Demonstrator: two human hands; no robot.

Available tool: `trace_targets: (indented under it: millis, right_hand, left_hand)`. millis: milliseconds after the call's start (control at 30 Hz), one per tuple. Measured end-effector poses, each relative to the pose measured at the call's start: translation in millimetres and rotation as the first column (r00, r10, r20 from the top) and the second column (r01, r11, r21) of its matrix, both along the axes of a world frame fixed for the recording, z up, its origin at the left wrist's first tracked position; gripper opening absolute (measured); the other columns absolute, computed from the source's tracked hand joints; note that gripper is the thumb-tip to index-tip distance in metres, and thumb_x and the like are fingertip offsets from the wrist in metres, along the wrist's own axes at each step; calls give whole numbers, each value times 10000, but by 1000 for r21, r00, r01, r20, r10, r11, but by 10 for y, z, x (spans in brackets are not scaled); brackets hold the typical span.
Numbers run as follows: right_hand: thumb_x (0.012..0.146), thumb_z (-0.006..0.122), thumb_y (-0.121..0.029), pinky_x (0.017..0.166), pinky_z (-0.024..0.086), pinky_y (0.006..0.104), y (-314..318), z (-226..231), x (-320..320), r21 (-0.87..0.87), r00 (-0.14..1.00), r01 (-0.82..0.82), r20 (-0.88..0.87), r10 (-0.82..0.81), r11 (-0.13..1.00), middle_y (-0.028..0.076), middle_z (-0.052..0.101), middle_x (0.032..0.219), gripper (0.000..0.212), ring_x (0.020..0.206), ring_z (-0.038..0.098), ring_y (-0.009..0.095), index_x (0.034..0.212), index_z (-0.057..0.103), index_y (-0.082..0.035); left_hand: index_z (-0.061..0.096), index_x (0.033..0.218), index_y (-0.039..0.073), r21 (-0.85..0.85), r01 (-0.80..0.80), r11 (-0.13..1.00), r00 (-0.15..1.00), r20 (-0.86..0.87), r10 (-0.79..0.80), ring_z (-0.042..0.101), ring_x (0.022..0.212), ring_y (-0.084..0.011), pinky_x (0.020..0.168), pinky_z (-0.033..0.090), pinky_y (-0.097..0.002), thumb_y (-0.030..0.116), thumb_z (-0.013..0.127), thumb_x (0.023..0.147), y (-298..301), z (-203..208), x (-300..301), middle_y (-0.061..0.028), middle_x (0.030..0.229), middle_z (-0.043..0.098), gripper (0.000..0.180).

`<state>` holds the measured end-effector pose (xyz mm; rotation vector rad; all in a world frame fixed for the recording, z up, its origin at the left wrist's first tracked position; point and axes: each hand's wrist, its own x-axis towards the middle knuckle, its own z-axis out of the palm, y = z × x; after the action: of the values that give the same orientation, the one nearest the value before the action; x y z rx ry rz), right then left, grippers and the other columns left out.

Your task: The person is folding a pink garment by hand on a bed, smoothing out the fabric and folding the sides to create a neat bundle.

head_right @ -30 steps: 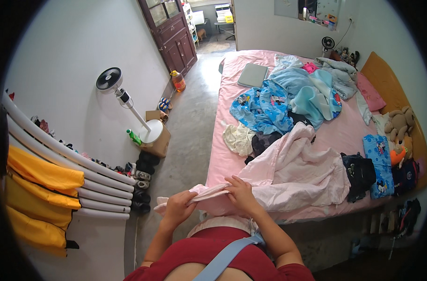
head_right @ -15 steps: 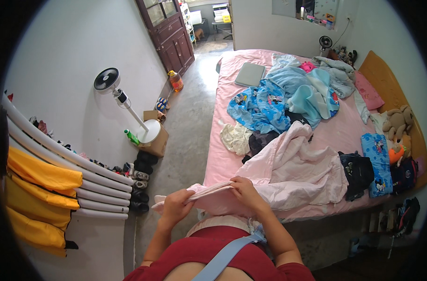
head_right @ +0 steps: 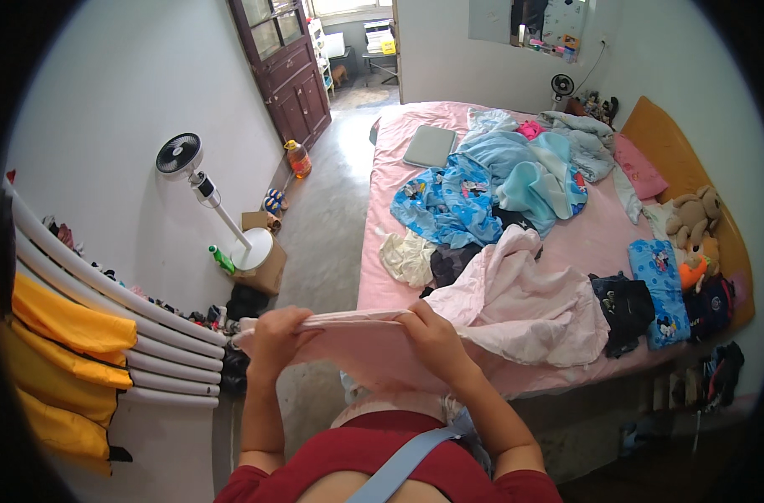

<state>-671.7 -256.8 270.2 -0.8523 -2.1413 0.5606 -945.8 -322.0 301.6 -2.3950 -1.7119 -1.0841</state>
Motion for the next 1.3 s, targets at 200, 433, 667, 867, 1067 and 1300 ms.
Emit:
trace_targets:
  millis: [200,433,667,867,1067,1300]
  right_hand:
    - [810,600,-8,614,511,386,-48,178,-203,204,989,-32,-131,60,979,118,564,885,170,733,614,316,972,581,-56]
    - [784,711,-199,578,508,400,-222,-194,-235,86,990,-121,88,113,989,114,566,828,375,689,620,312,1104,561,-72]
    - [778,704,-240,554,513,387,-331,-673,-288,26,950,-181,261,168,983,95,582,752,243,650,627,296,891,570,-71]
    - [791,698,-216,586,502,391,-385,-644,-284,-112,955,-70,280,99,991,116,589,748,202,704,627,308,803,570,-60]
    - [802,685,-187,614,506,390,-384,-602,-226,-111,988,-32,149,49,993,124,610,793,165,719,627,319,860,604,-56]
    - [825,671,-193,613,505,400,-421,-587,-270,-133,999,-35,-28,32,990,143,622,784,178,713,634,341,877,598,-40]
  left_hand:
    - [594,774,72,203,-38,979,989,-134,66,503,522,-275,473,384,-381,357,736,713,66,306,-201,-66,581,472,324]
    - [535,649,84,66,-41,997,991,-122,49,536,564,-294,517,399,-413,316,673,801,28,-370,-345,-81,599,505,311]
    - [538,658,73,-112,-94,989,992,-96,83,553,620,-329,557,414,-437,276,656,812,-146,-708,-293,-98,636,534,280]
    - [552,744,56,-237,76,968,992,-78,-97,576,726,-320,625,438,-427,146,626,770,-116,-586,284,-118,732,567,120]
    - [636,943,46,-221,258,941,966,84,-245,612,815,-324,710,474,-422,9,592,722,-3,-668,562,-125,862,647,228]
    - [610,968,29,-320,277,906,961,95,-260,598,796,-336,699,472,-423,19,563,741,-30,-600,573,-145,832,621,232]
